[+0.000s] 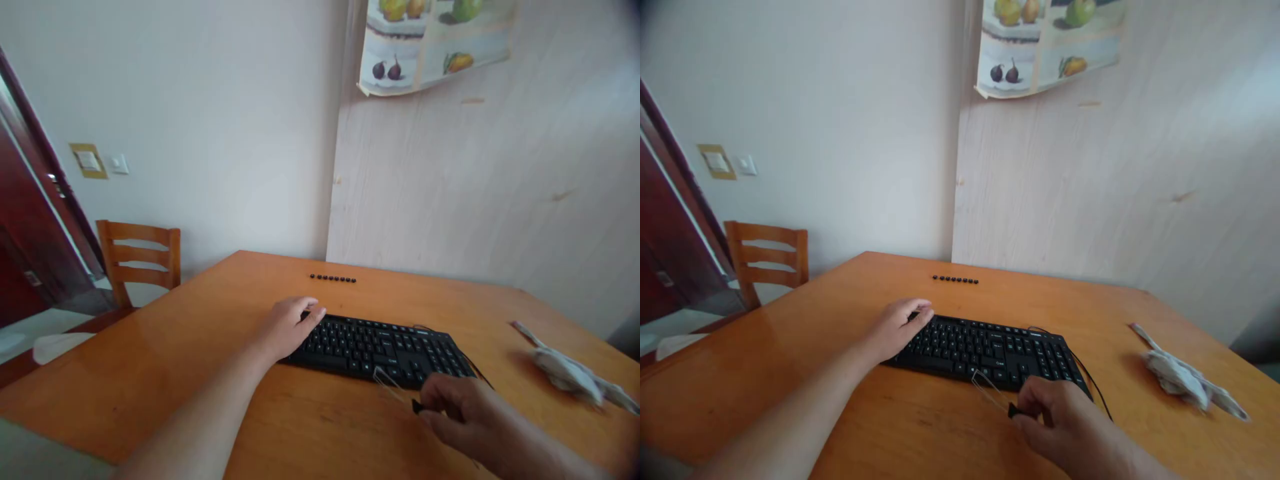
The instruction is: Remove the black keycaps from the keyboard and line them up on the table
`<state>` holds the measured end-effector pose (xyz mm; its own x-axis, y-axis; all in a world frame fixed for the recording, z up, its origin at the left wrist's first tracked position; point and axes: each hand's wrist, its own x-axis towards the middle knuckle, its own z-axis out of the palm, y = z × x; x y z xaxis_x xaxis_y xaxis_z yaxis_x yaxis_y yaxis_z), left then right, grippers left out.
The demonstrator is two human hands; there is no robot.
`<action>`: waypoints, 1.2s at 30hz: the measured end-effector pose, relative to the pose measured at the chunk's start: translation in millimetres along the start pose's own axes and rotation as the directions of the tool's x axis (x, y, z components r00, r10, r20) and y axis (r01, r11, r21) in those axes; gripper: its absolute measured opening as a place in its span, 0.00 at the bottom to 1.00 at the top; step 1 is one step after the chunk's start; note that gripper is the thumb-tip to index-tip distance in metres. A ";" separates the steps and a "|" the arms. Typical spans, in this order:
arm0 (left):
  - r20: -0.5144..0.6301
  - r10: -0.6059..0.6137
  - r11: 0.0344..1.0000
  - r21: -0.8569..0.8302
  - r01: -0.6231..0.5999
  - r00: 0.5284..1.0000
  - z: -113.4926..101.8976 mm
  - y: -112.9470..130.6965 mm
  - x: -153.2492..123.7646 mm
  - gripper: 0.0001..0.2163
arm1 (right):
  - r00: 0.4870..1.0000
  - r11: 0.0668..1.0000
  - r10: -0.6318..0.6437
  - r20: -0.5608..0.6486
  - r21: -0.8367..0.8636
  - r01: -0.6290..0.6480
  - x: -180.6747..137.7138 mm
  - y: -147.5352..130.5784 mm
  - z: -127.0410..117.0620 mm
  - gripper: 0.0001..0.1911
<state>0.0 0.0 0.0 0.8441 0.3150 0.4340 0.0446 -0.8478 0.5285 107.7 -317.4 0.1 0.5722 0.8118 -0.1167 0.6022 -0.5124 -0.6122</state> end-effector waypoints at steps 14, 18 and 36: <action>0.254 0.409 0.912 -0.140 -0.385 0.877 -2.0 55.7 -16.1 0.23 | 0.972 0.483 0.002 -0.234 0.851 0.204 78.6 -67.3 12.6 0.15; 0.249 0.341 0.940 -0.105 -0.325 0.906 2.0 57.8 -15.9 0.16 | 0.963 0.424 0.019 -0.269 0.875 0.236 94.0 -79.2 20.0 0.17; 0.109 0.124 0.973 0.182 -0.142 0.986 3.2 25.5 -8.1 0.31 | 0.935 0.736 0.047 -0.352 0.645 0.206 125.8 -88.2 4.8 0.13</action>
<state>-4.0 -25.5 7.6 0.8962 0.1593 0.4142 0.0205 -0.9472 0.3200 124.0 -168.7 35.7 0.7590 0.6364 0.1374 0.2021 -0.0296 -0.9789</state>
